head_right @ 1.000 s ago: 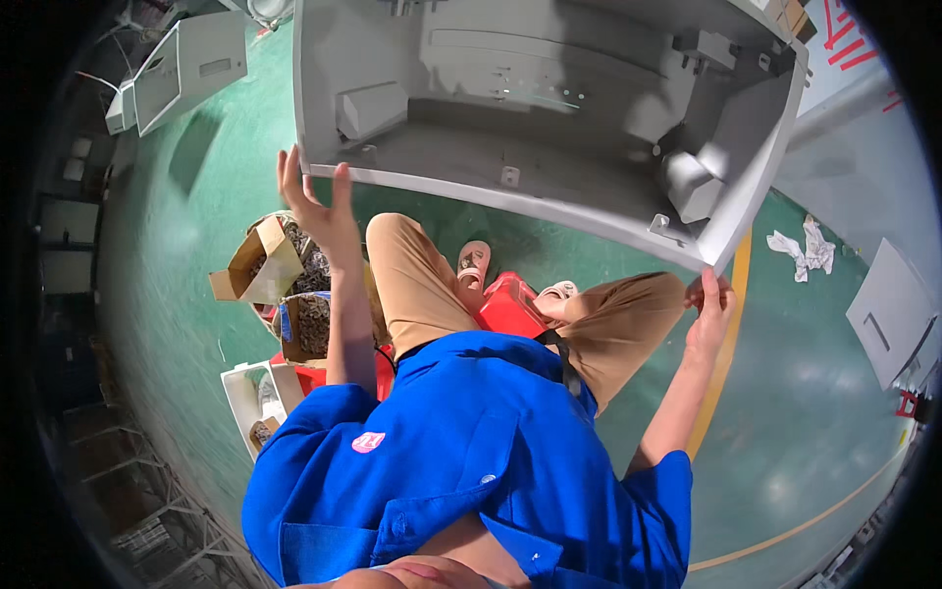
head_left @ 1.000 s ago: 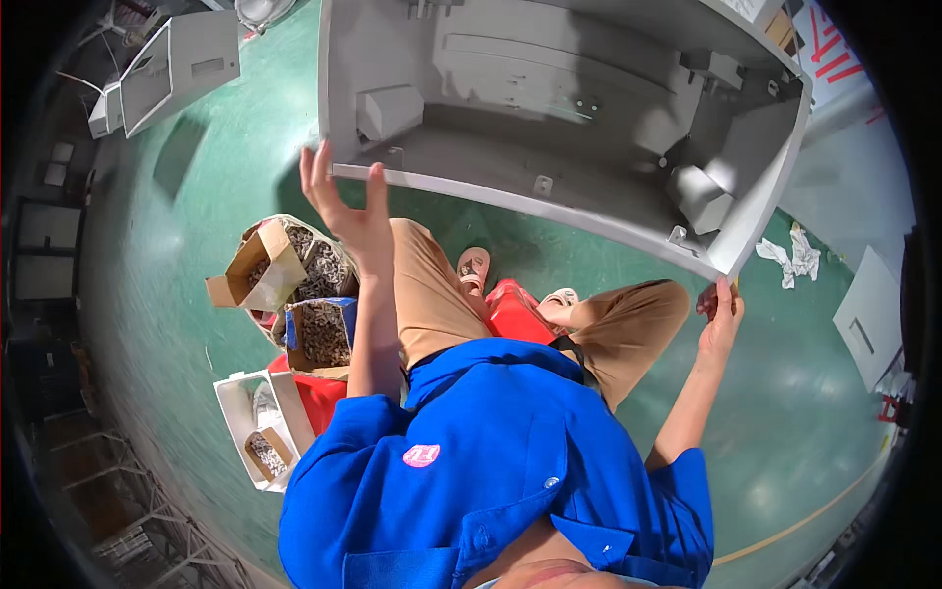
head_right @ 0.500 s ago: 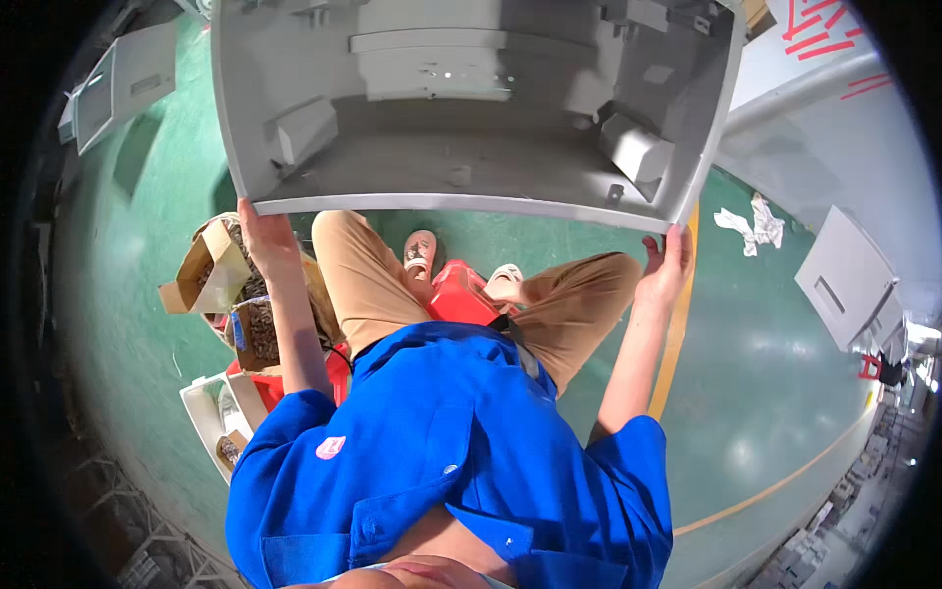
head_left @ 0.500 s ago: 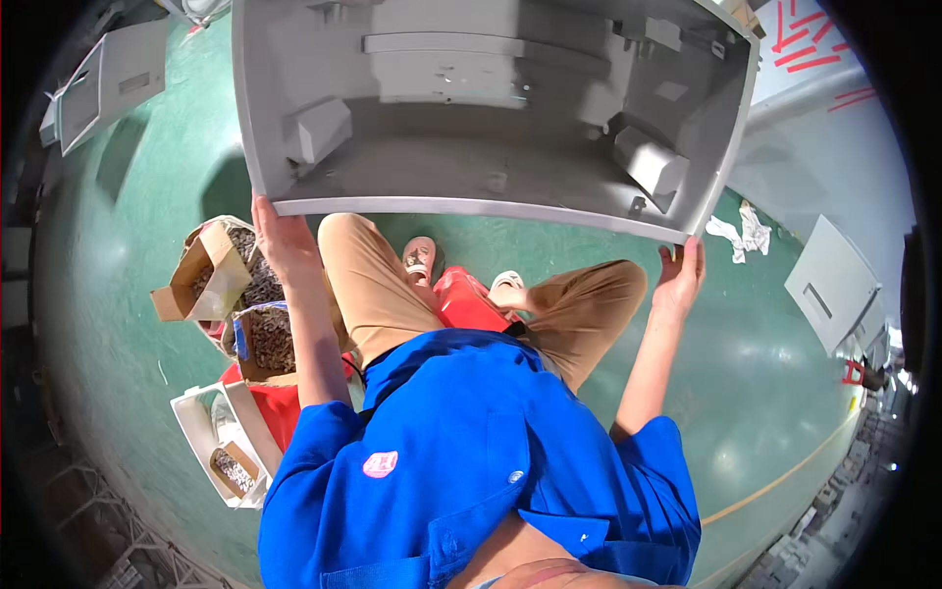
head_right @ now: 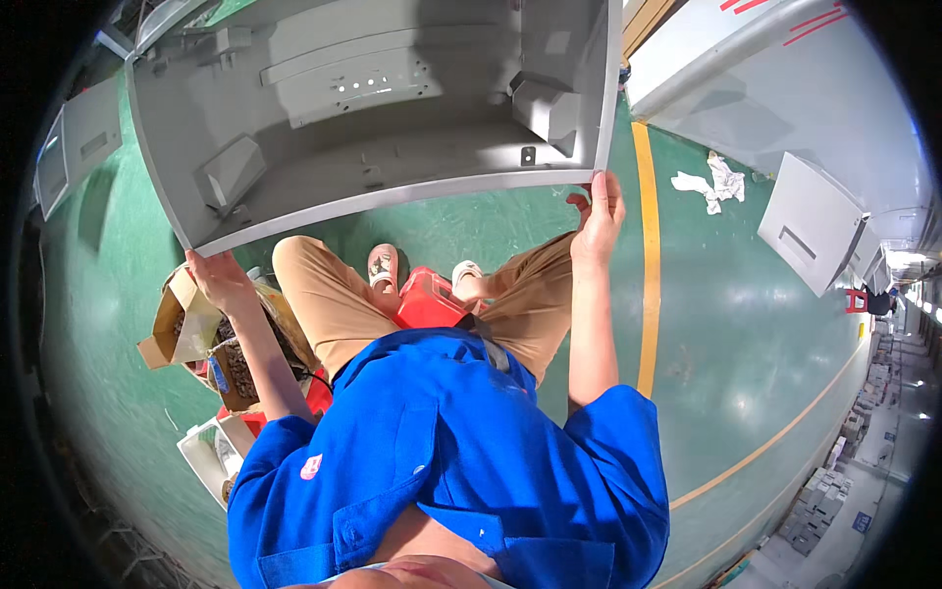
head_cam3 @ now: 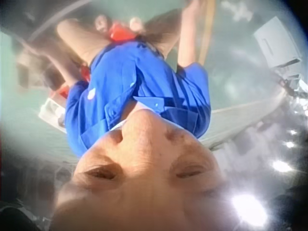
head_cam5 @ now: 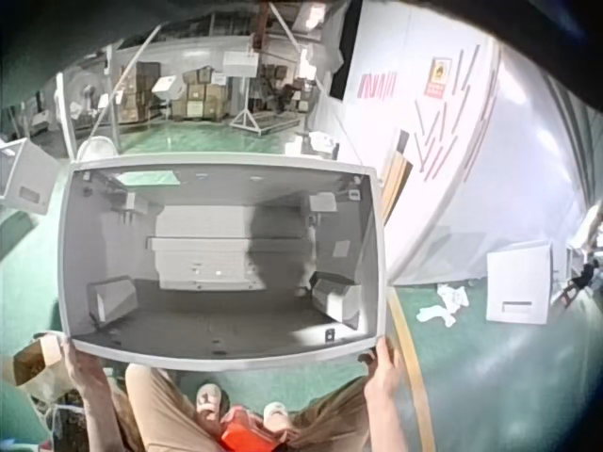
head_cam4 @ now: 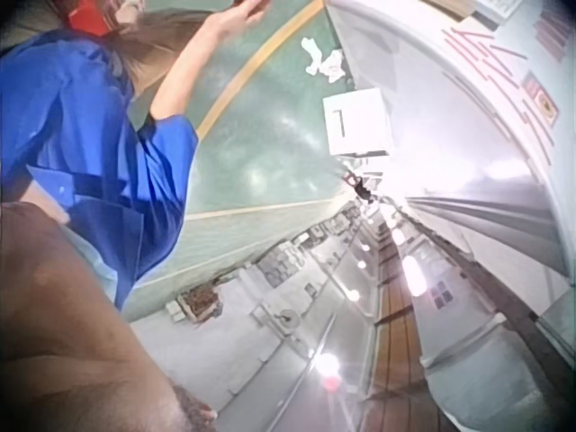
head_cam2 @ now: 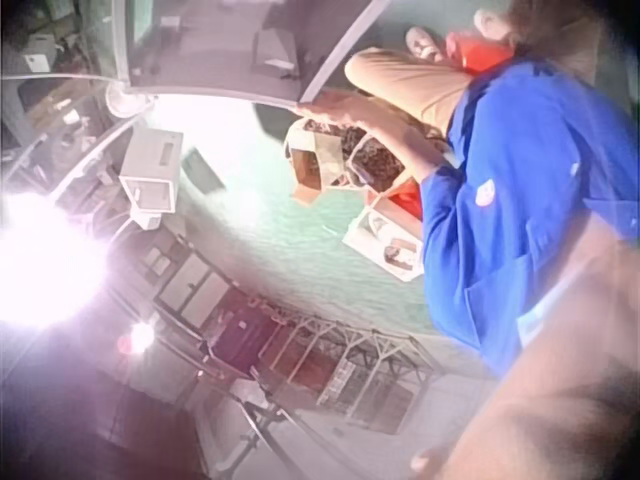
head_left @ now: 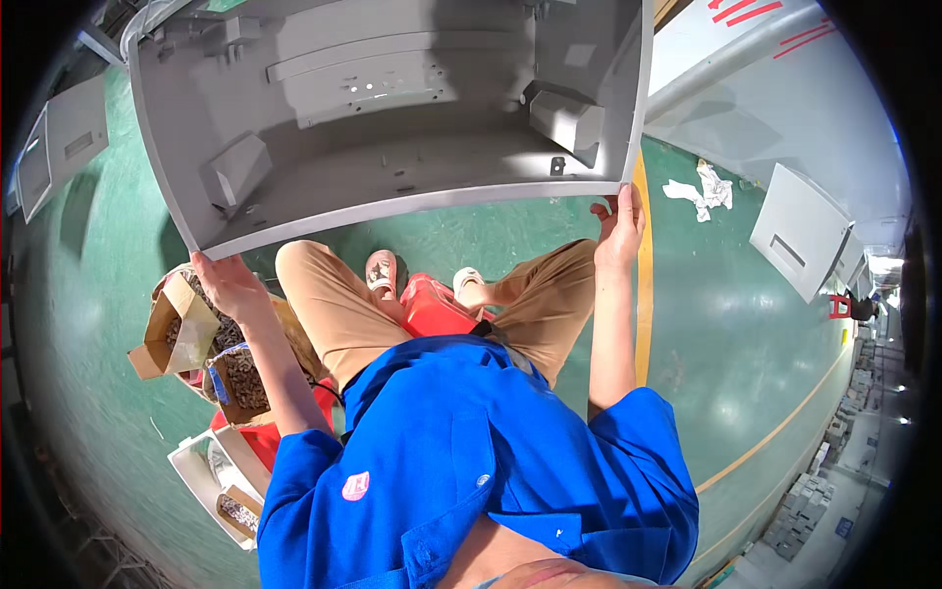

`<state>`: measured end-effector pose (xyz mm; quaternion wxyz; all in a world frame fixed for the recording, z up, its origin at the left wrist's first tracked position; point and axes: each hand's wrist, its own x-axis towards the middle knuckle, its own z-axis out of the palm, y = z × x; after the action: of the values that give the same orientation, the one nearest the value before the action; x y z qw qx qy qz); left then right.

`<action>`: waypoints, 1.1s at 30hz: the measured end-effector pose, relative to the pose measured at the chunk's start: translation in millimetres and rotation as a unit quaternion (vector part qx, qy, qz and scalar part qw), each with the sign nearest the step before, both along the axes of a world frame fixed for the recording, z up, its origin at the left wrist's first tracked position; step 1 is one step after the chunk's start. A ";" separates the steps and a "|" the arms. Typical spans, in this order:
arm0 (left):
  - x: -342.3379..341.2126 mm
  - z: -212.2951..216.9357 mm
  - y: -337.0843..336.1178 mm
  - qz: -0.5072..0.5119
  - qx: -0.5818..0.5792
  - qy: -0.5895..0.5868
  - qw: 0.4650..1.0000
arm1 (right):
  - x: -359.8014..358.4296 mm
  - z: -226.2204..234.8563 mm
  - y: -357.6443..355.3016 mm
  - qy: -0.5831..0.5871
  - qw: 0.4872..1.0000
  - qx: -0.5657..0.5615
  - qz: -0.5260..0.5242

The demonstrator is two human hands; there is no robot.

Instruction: Inspecting and manipulating large white metal electronic housing components on a fabrication floor.

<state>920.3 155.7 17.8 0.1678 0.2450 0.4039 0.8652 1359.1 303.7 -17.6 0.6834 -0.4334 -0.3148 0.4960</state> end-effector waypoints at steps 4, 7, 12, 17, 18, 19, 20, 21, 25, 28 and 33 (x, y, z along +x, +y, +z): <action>-8.9 -7.0 -0.4 0.005 -0.010 0.004 1.000 | -8.4 -1.3 3.3 -0.035 0.999 0.019 0.030; -18.6 -15.5 -2.1 0.023 -0.030 -0.010 0.999 | -10.0 -1.6 4.2 -0.043 0.995 0.034 0.078; -14.8 -58.6 1.7 0.091 -0.181 0.060 0.977 | -9.4 -62.1 -1.1 -0.289 0.951 -0.030 0.101; 46.3 -130.1 -16.3 0.091 -0.688 0.527 0.490 | 20.3 -159.8 -43.2 -0.774 0.618 -0.019 0.134; 41.2 -131.8 -16.4 0.097 -0.688 0.526 0.491 | 20.2 -155.1 -46.6 -0.776 0.610 -0.010 0.160; 37.0 -135.4 -19.3 0.094 -0.675 0.522 0.513 | 20.6 -151.6 -48.4 -0.778 0.600 -0.003 0.189; 33.2 -138.5 -22.2 0.090 -0.661 0.519 0.535 | 23.1 -148.7 -45.9 -0.777 0.600 0.001 0.191; 29.4 -141.5 -24.5 0.093 -0.663 0.517 0.534 | 28.9 -146.0 -42.2 -0.786 0.599 -0.019 0.151; 33.3 -131.7 -21.0 0.073 -0.661 0.522 0.534 | 63.8 -139.5 -36.6 -0.750 0.647 -0.123 0.064; 37.8 -125.7 -19.3 0.074 -0.664 0.523 0.529 | 81.6 -150.1 -31.1 -0.663 0.726 -0.173 0.060; 31.1 -134.7 -20.8 0.109 -0.636 0.551 0.529 | 78.5 -159.1 -28.4 -0.683 0.707 -0.176 0.055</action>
<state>951.4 134.9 -116.9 -0.0722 0.4552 0.8835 0.0843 1437.6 275.3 -176.6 0.1646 -0.7478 -0.6260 0.1479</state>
